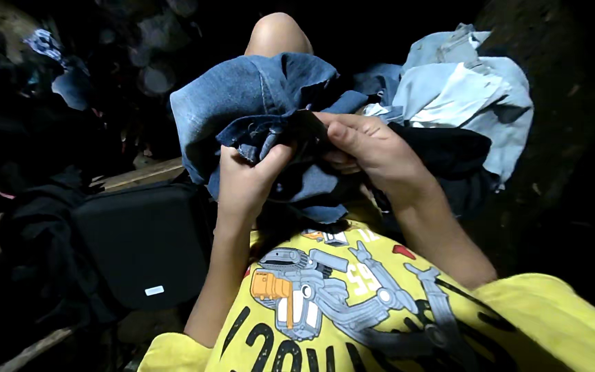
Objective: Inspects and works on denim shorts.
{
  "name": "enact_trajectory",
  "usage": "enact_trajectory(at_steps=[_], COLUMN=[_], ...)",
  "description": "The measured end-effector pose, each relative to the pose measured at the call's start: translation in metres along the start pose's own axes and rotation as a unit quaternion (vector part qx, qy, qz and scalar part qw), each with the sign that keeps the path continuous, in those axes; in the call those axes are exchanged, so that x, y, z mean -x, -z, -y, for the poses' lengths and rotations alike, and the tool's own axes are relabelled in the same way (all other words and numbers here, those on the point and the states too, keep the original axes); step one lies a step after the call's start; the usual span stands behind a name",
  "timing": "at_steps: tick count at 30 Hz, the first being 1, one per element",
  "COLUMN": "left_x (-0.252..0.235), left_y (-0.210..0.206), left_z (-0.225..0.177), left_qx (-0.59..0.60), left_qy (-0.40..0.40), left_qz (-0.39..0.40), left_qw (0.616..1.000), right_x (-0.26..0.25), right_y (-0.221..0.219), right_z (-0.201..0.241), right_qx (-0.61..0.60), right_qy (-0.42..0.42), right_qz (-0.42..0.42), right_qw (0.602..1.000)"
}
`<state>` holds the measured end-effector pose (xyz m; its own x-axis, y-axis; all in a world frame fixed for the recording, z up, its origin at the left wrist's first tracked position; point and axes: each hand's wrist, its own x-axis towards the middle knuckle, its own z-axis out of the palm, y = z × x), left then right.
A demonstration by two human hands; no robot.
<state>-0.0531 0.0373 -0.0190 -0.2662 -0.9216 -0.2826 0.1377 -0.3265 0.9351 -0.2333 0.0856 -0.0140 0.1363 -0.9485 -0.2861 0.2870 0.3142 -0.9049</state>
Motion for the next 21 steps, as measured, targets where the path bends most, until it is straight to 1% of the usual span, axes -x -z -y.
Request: enact_trajectory(at_steps=[2,3,4,6,7,9,11,13,18,21], left_x=[-0.001,0.000,0.000,0.002,0.002,0.003,0.005,0.007,0.012,0.011], left_y=[-0.004,-0.006,-0.007,-0.009,-0.009,-0.007,-0.004,-0.004,-0.001,-0.004], left_z=[0.000,0.000,0.000,-0.001,-0.002,-0.002,0.001,0.004,0.006,0.009], left_qx=[0.010,0.018,0.022,0.017,0.011,0.007,-0.015,-0.040,-0.014,0.005], left_qy=[-0.011,-0.016,-0.018,-0.013,-0.008,-0.008,-0.024,-0.035,-0.030,-0.020], left_qz=[-0.014,-0.020,-0.027,-0.040,-0.042,-0.026,0.000,0.012,-0.018,-0.031], left_qw=[1.000,1.000,0.999,0.999,0.999,1.000,1.000,0.999,0.999,0.999], right_x=[-0.001,-0.001,0.001,0.004,0.006,0.009,0.009,0.006,0.010,0.009], right_y=[-0.001,-0.003,-0.005,-0.010,-0.012,-0.012,-0.012,-0.016,-0.018,-0.016], right_z=[0.000,0.000,0.000,-0.003,-0.007,-0.014,-0.016,-0.016,-0.028,-0.035], right_qx=[0.023,0.077,0.155,0.329,0.392,0.454,0.475,0.475,0.462,0.461], right_qy=[0.017,0.045,0.075,0.122,0.135,0.150,0.157,0.168,0.173,0.167], right_qz=[0.000,-0.006,-0.015,-0.043,-0.061,-0.086,-0.102,-0.116,-0.158,-0.168], right_qw=[1.000,0.996,0.985,0.935,0.908,0.874,0.860,0.856,0.855,0.855])
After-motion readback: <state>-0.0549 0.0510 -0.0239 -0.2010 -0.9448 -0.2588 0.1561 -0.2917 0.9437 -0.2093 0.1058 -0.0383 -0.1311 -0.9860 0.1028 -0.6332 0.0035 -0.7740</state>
